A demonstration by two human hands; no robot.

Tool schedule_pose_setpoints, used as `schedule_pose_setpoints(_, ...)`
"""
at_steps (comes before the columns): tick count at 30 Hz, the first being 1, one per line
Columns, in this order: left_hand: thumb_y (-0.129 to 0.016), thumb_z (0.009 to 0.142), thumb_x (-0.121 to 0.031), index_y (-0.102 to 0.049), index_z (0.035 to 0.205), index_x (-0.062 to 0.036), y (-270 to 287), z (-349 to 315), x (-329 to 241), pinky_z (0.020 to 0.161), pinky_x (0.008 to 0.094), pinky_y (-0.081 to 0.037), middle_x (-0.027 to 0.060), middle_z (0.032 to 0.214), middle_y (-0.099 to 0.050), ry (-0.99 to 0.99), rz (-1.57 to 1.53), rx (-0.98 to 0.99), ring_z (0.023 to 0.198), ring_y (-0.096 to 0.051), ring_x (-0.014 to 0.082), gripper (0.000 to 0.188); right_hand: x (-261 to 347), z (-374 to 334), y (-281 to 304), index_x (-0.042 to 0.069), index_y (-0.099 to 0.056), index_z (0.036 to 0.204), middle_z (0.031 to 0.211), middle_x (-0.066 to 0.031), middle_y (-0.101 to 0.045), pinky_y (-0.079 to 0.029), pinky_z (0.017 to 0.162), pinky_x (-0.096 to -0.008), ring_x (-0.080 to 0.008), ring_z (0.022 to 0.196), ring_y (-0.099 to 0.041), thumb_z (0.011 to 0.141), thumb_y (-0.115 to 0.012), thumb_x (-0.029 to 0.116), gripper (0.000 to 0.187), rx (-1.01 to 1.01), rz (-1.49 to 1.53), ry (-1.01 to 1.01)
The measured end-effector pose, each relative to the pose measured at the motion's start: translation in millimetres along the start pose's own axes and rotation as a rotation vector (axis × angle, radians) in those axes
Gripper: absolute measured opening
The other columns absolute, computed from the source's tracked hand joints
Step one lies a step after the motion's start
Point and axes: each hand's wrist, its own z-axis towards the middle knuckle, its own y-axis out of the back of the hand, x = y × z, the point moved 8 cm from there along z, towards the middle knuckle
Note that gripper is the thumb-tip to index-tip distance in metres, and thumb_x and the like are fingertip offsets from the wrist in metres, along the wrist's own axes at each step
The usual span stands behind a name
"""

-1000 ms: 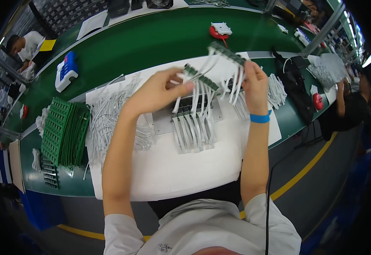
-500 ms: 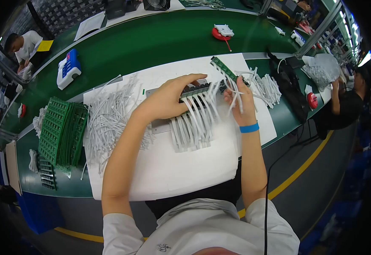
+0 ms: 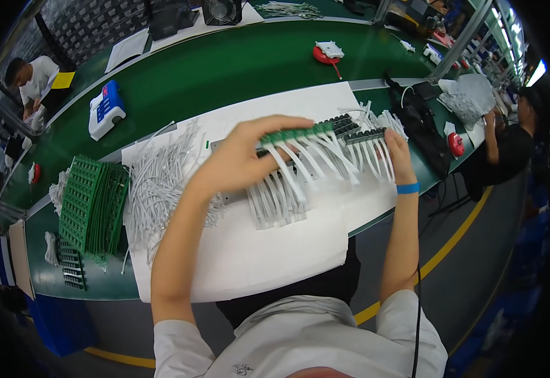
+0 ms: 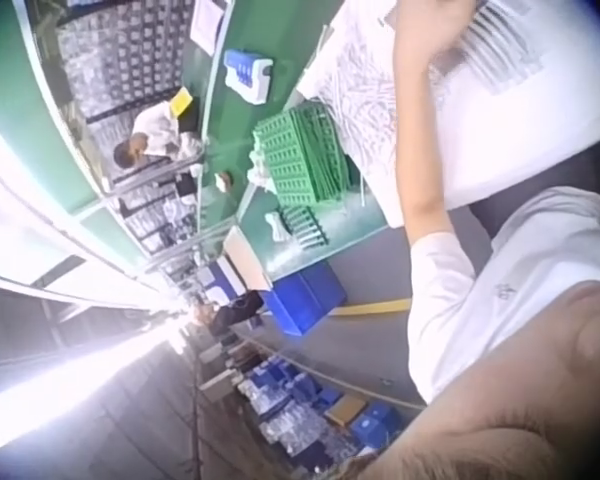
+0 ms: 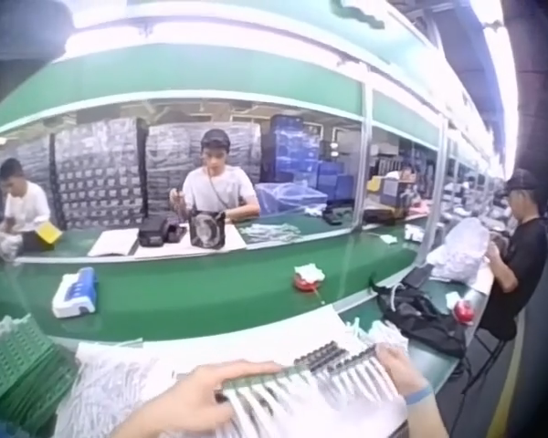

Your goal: Assembling multiple wire connectors onto a base component on an assembly line.

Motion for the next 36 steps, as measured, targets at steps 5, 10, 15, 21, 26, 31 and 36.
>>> schedule_pose_setpoints(5,-0.067,0.084,-0.007,-0.065,0.133,-0.0165,-73.7,-19.9,-12.2,0.087,0.0386,-0.046,0.0105,0.109,-0.064,-0.115,0.503,0.024,0.096,-0.062,0.0282,0.049,-12.5,26.6,7.2,-0.005,-0.069,0.110,0.089,-0.0009,-0.069,-0.050,0.074,-0.0216,-0.0056,0.082,-0.062,0.099,-0.068,0.026,0.033,-0.032,-0.398,0.047)
schedule_pose_setpoints(10,-0.067,0.076,-0.002,-0.066,0.130,-0.0157,-124.1,-24.4,12.7,0.081,0.0373,-0.038,0.0087,0.097,-0.058,-0.142,0.885,-0.045,0.092,-0.057,0.0257,0.056,-25.2,37.4,1.8,-0.002,-0.067,0.110,0.086,-0.0047,-0.070,-0.052,0.072,-0.0221,-0.0087,0.079,-0.064,0.097,-0.070,0.022,0.027,-0.184,-0.180,0.116)
schedule_pose_setpoints(15,-0.067,0.076,-0.012,-0.059,0.136,-0.0052,-148.3,-17.5,17.2,0.082,0.0390,-0.038,0.0124,0.100,-0.056,-0.077,0.869,0.078,0.094,-0.055,0.0264,0.061,-31.5,46.0,-10.9,-0.002,-0.067,0.110,0.085,-0.0048,-0.071,-0.051,0.070,-0.0219,-0.0085,0.075,-0.064,0.096,-0.071,0.021,0.027,-0.216,-0.206,0.155)
schedule_pose_setpoints(21,-0.069,0.081,-0.021,-0.056,0.139,-0.0022,-151.5,-25.9,2.0,0.081,0.0385,-0.038,0.0137,0.099,-0.054,-0.029,0.774,0.081,0.093,-0.055,0.0275,0.062,-4.3,34.1,-6.4,-0.003,-0.068,0.109,0.091,-0.0038,-0.071,-0.050,0.074,-0.0210,-0.0076,0.082,-0.064,0.098,-0.068,0.017,0.023,-0.212,-0.185,0.264)
schedule_pose_setpoints(26,-0.072,0.083,-0.025,-0.064,0.133,-0.0099,-150.1,-38.1,-10.5,0.074,0.0377,-0.041,0.0111,0.096,-0.054,-0.083,0.596,-0.021,0.087,-0.056,0.0262,0.053,-13.4,14.2,-6.7,0.001,-0.068,0.111,0.101,-0.0077,-0.070,-0.052,0.084,-0.0294,-0.0160,0.093,-0.066,0.092,-0.074,0.018,0.026,-0.137,-0.373,0.133)
schedule_pose_setpoints(31,-0.071,0.086,-0.019,-0.067,0.125,-0.0122,-164.6,-54.7,28.1,0.077,0.0364,-0.040,0.0091,0.101,-0.057,-0.064,0.593,0.059,0.084,-0.056,0.0245,0.040,38.2,-12.1,-48.5,0.008,-0.065,0.120,0.119,-0.0133,-0.054,-0.045,0.099,-0.0393,-0.0301,0.115,-0.054,0.071,-0.089,0.023,0.056,-0.005,-0.898,0.486)
schedule_pose_setpoints(36,-0.068,0.083,-0.015,-0.068,0.121,-0.0135,-172.0,-60.1,27.5,0.079,0.0355,-0.039,0.0066,0.100,-0.057,-0.177,0.807,0.023,0.083,-0.055,0.0218,0.038,26.5,14.2,-57.4,0.005,-0.066,0.114,0.111,-0.0133,-0.058,-0.048,0.092,-0.0397,-0.0329,0.106,-0.058,0.066,-0.092,0.022,0.058,0.010,-0.829,0.425)
